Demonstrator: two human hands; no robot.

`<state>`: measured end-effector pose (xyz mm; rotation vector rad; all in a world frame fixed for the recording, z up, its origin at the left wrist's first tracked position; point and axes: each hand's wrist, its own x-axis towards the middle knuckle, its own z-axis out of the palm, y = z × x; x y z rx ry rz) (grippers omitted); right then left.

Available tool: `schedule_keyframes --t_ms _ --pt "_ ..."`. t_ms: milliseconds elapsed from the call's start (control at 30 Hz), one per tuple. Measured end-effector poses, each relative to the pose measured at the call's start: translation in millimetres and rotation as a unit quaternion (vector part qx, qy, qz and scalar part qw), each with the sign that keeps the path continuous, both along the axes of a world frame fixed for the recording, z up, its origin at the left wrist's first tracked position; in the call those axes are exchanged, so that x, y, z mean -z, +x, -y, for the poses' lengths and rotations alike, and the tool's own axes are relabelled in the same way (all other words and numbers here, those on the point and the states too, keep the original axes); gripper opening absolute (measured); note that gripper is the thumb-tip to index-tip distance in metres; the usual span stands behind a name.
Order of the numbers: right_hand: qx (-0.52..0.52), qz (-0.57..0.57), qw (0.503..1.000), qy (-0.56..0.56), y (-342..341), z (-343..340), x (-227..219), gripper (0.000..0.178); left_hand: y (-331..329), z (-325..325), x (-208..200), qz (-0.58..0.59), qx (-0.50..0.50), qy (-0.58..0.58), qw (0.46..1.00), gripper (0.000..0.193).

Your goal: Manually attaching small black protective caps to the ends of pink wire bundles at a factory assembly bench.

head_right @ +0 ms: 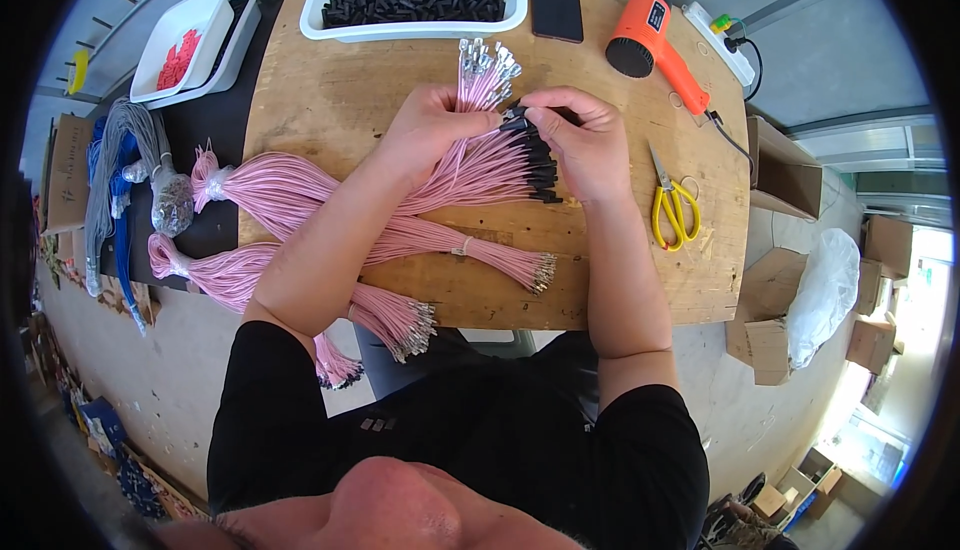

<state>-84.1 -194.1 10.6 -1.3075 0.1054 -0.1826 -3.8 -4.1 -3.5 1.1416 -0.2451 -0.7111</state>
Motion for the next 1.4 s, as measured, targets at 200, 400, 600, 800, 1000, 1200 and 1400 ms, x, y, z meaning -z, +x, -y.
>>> schedule_keyframes --t_ms 200,400,600,800,1000,1200,1400 --pt "0.015 0.015 0.999 -0.028 1 0 -1 0.014 0 -1 4 0.003 0.016 0.001 1.000 0.017" --pt "0.030 0.008 0.999 0.026 2 4 0 0.017 2 -2 6 -0.015 0.013 -0.008 1.000 0.019" --pt "-0.009 -0.062 0.990 0.130 3 5 -8 0.021 2 -2 5 -0.016 0.011 -0.001 1.000 0.018" --pt "-0.045 -0.078 0.977 0.193 4 11 -2 0.020 2 -1 7 0.006 0.013 0.011 1.000 0.016" --pt "-0.066 -0.088 0.980 0.167 5 10 2 0.020 2 -1 7 0.008 0.017 0.012 1.000 0.015" --pt "-0.064 -0.087 0.980 0.165 5 7 0 0.019 2 -1 7 0.013 0.017 0.018 1.000 0.015" --pt "-0.082 -0.088 0.980 0.160 4 7 2 0.019 1 -1 6 0.013 0.023 0.015 1.000 0.016"
